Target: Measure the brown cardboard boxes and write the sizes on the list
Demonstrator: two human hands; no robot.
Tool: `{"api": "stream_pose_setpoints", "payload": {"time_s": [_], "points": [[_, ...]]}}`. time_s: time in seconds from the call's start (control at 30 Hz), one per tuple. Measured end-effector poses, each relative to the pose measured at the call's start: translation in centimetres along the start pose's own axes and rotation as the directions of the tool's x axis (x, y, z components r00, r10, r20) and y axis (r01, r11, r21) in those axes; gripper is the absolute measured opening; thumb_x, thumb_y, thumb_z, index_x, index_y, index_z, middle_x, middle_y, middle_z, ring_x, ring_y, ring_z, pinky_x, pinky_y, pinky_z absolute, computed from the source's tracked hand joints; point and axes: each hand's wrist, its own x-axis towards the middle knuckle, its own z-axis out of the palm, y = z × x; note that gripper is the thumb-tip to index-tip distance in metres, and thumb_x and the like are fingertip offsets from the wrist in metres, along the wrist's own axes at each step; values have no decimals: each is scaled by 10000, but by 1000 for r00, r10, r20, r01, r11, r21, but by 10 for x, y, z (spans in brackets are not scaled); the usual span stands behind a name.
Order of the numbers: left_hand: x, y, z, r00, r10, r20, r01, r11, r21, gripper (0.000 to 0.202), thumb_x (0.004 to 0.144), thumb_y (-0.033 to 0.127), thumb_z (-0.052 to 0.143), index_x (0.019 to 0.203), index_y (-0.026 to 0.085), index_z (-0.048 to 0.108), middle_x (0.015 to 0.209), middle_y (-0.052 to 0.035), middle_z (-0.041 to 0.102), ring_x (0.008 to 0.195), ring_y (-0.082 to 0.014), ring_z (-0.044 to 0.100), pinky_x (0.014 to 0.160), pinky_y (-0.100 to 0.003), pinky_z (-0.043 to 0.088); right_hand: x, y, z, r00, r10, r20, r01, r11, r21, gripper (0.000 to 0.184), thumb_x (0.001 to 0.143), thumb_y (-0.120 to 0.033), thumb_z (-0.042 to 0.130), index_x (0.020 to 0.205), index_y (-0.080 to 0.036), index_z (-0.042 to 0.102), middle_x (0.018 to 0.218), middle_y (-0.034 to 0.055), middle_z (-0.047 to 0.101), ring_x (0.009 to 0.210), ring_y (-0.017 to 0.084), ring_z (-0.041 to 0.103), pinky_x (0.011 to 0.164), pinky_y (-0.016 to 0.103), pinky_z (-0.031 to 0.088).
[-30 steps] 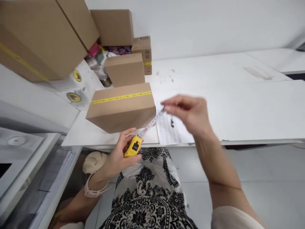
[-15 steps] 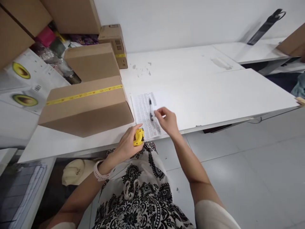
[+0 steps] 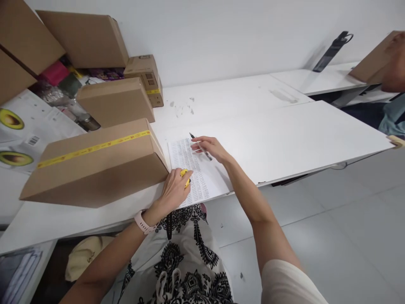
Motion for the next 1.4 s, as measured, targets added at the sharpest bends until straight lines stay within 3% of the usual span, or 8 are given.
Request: {"api": "stream_pose_setpoints", "payload": {"time_s": [0.13,0.23,0.37,0.47,0.57,0.7,1.1,1.4], "points": [[23,-4,-1,1000,0,4,0,1000,22,350,938,167,508,1270,163,620,1136,-172,547,1066,-342,509,918,-472,452,-12,-5,-22,991,-84,-103,97,987,127,377,805,-398,718,1119,-192,681,1088,106,764,1063,238,697,955,437,523],[39,-8,-1,1000,-10,14,10,999,47,321,941,147,483,1227,146,628,1133,-189,562,1073,-352,523,907,-491,455,-13,5,-19,968,-137,-211,152,987,58,392,751,-504,797,946,-209,627,889,59,760,861,199,702,861,400,541],[57,-14,-2,998,30,48,-34,995,89,307,952,167,467,1206,120,632,1249,-209,581,1147,-353,539,964,-500,444,-3,24,-10,923,-93,-373,116,992,40,523,862,-745,540,837,-223,551,617,-7,630,638,157,624,737,346,534],[69,-14,-1,988,134,81,-141,986,87,428,960,230,499,1366,105,549,1501,-215,476,1379,-369,433,1132,-528,335,5,32,-9,951,4,-308,61,977,202,668,871,-811,419,1073,-201,603,842,77,738,841,201,702,827,374,552],[80,-8,3,961,230,151,-242,968,68,569,974,327,517,1469,57,450,1615,-236,347,1510,-380,276,1224,-541,201,10,36,-11,968,52,-245,28,950,312,640,846,-749,562,1143,-188,647,1091,137,747,1024,224,695,916,382,539],[89,-2,9,944,251,215,-272,960,73,648,1010,422,459,1511,17,391,1614,-263,333,1514,-387,281,1238,-550,158,13,44,-10,934,46,-353,38,973,226,408,716,-546,818,851,-193,664,796,22,700,742,147,625,750,313,508],[93,-2,7,937,252,242,-275,959,68,678,1014,439,483,1511,-11,378,1597,-317,322,1495,-417,305,1198,-564,229,17,51,-4,911,50,-409,-39,999,36,285,784,-399,711,752,-226,485,591,-61,526,555,118,461,550,278,347],[94,-7,11,941,279,192,-308,941,141,657,1019,526,420,1480,59,437,1569,-265,405,1461,-375,366,1186,-546,255,16,50,1,874,-104,-475,-31,963,-269,188,779,-210,572,672,-232,419,570,-71,372,554,117,362,543,290,277]]}}
